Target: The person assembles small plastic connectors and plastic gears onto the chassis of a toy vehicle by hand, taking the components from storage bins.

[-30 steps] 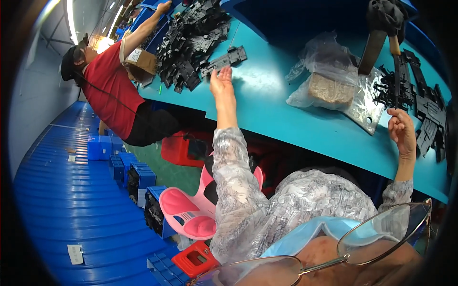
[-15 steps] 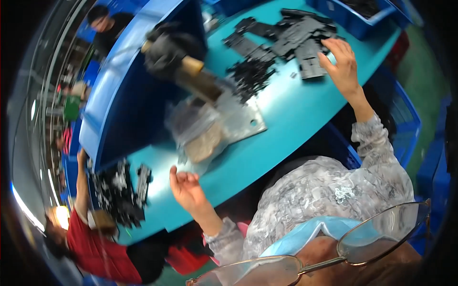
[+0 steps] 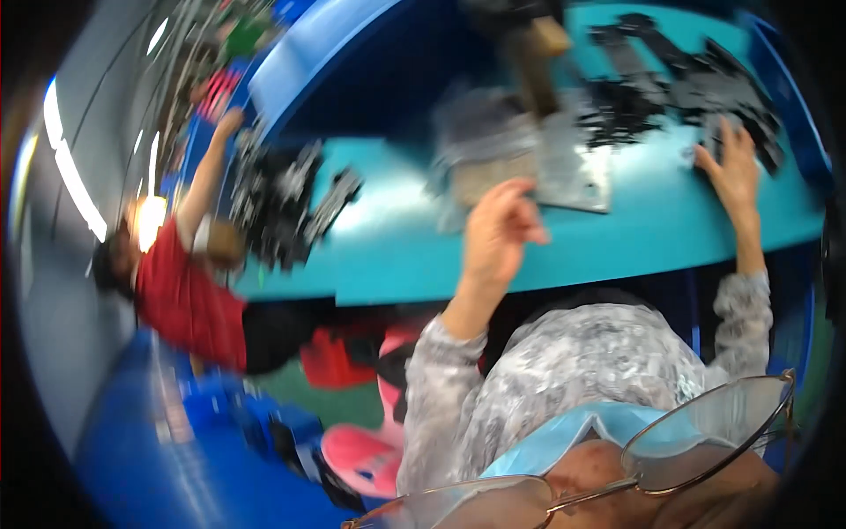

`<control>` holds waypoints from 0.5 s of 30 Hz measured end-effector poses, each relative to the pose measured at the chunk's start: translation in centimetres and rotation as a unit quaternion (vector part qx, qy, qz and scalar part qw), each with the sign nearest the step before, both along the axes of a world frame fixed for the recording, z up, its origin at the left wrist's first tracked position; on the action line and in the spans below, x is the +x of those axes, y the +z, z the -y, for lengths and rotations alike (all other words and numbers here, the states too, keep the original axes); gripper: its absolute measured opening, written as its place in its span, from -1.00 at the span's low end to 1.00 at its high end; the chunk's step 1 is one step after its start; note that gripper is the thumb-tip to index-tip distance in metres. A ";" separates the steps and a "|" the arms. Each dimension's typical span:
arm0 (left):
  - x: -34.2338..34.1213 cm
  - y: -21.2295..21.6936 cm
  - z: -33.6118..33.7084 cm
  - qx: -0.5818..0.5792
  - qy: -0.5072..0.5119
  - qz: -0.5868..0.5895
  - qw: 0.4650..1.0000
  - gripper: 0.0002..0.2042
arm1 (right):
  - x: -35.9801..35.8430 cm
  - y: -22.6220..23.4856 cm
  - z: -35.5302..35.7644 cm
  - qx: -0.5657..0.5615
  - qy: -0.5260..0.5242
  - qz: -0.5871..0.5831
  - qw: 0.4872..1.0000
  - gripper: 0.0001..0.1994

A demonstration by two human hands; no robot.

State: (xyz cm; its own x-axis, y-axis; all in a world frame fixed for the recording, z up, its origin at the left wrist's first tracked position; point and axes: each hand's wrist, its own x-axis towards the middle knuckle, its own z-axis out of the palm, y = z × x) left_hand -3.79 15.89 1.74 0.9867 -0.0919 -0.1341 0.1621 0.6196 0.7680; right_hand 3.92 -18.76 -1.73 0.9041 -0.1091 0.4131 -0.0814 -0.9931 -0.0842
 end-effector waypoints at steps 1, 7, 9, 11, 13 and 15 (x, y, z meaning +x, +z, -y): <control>-0.6 0.0 0.1 -0.016 -0.004 -0.013 1.000 -0.78 | 0.4 -0.4 -0.6 0.036 -0.011 -0.028 0.999 -0.37; -1.3 -0.7 1.2 -0.077 -0.058 -0.053 0.994 -0.80 | 3.5 -4.4 2.4 0.096 -0.045 0.003 0.994 -0.34; -1.4 -1.5 1.2 -0.086 -0.089 -0.047 0.991 -0.81 | 2.4 -3.0 2.6 0.049 -0.045 0.006 0.998 -0.35; -1.6 -1.8 1.5 -0.101 -0.108 -0.040 0.988 -0.82 | 1.5 -1.6 3.7 -0.038 -0.017 0.022 0.999 -0.36; -1.8 -1.6 2.0 -0.103 -0.122 -0.032 0.987 -0.82 | 0.3 0.6 2.4 -0.014 -0.028 -0.044 0.999 -0.38; -1.7 -2.2 2.2 -0.122 -0.128 -0.048 0.983 -0.82 | -0.1 2.2 1.5 -0.006 -0.026 -0.055 0.998 -0.37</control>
